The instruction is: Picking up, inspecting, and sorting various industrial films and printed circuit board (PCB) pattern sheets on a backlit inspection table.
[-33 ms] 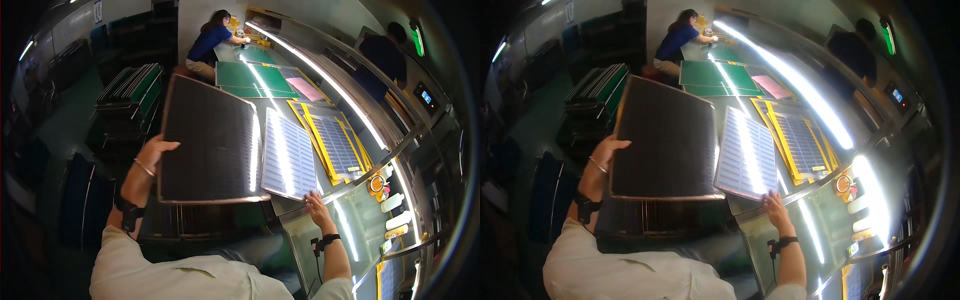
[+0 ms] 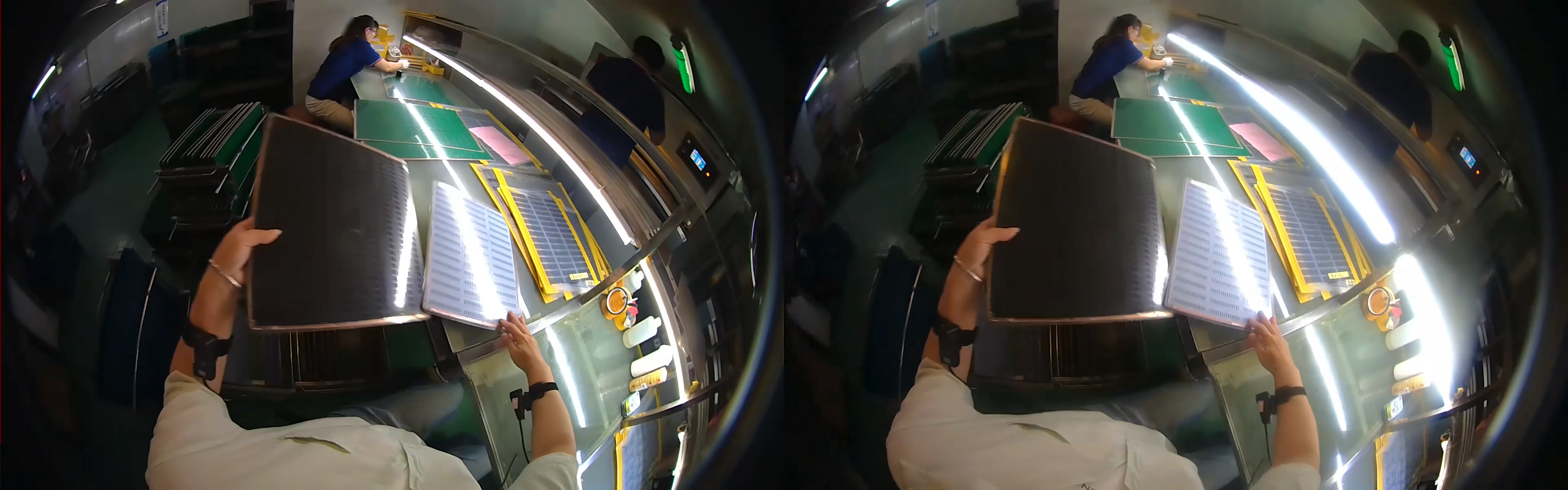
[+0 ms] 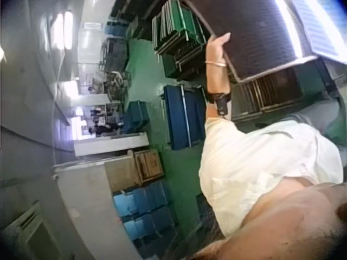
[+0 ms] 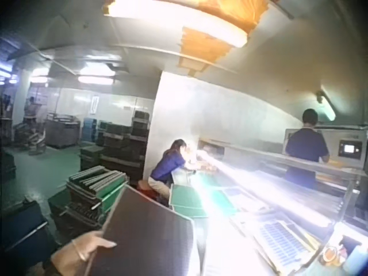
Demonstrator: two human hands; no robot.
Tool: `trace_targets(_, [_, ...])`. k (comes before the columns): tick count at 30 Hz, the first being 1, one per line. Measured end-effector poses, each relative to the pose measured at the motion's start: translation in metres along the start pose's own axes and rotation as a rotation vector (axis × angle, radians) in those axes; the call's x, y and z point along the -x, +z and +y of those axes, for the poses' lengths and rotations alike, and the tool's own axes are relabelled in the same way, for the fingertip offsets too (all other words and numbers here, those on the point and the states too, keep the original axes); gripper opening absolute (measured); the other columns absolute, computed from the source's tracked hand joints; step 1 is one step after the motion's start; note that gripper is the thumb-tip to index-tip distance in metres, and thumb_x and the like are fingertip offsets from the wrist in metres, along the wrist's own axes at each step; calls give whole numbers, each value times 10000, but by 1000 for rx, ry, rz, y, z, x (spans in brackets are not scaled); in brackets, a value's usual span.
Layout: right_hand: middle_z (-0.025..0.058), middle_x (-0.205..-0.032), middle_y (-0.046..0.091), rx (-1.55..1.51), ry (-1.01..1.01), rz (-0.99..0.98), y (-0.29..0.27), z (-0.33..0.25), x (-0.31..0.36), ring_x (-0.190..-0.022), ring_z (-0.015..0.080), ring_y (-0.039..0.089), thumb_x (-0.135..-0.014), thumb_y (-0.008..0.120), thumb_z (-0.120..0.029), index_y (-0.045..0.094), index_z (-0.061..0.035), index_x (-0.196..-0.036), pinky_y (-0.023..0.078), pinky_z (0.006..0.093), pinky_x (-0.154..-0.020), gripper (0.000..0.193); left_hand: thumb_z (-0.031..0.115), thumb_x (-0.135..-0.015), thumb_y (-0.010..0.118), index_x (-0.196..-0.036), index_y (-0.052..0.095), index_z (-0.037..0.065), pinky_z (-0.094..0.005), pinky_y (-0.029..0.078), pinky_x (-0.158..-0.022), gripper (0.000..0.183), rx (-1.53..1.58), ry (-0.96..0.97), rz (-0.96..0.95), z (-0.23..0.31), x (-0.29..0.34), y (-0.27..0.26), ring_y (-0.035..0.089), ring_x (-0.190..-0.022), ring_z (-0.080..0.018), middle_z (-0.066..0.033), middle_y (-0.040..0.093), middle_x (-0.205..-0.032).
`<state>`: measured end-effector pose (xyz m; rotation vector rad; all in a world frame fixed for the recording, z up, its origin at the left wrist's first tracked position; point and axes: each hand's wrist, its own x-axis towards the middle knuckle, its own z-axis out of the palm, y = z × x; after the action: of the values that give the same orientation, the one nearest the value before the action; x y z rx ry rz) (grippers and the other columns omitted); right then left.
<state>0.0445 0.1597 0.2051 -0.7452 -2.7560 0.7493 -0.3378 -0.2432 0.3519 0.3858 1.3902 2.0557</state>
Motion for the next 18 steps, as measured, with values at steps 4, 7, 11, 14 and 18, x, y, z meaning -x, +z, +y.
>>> trace_targets(4, [147, -1389, 375, 102, -70, -27, -1, 9, 0, -1320, 402, 239, -869, 527, -168, 551, -157, -1195, 289, 433, -1054, 327, -6, -775, 551, -1074, 541, -59, -320, 555, -705, 303, 72, 141, 18, 11, 19, -32, 646, -784, -240, -168, 616, -928])
trace_targets(7, [159, -1347, 422, 113, -110, 18, 0, 16, -7, -1304, 394, 274, -836, 563, -125, 562, -147, -1146, 333, 422, -1028, 311, 6, -782, 560, -1063, 547, -56, -316, 553, -684, 287, 214, 130, -61, 6, 13, -24, 643, -794, -237, -163, 616, -936])
trace_targets(11, [180, -1387, 370, -5, 51, 115, -5, 47, -8, -1319, 328, 292, -872, 517, -85, 516, -80, -1192, 276, 385, -1052, 320, 50, -747, 640, -1030, 566, -20, -308, 441, -860, 300, 143, 79, 59, -67, -53, 15, 589, -900, -194, -103, 621, -953])
trace_targets(14, [186, -1351, 407, -52, 171, 274, -16, 11, 4, -1274, 302, 362, -869, 518, -78, 489, -40, -1226, 285, 367, -1042, 360, 79, -768, 669, -1016, 578, 5, -305, 415, -886, 274, 286, -69, 13, -130, -80, 66, 576, -923, -176, -91, 625, -951])
trace_targets(18, [170, -1344, 412, 108, 215, 282, -17, -8, 46, -1263, 306, 368, -878, 501, -102, 422, -29, -1294, 268, 373, -1050, 430, 61, -800, 619, -1052, 577, 4, -345, 467, -834, 262, 410, -213, 21, -223, -108, 117, 597, -911, -202, -95, 625, -979])
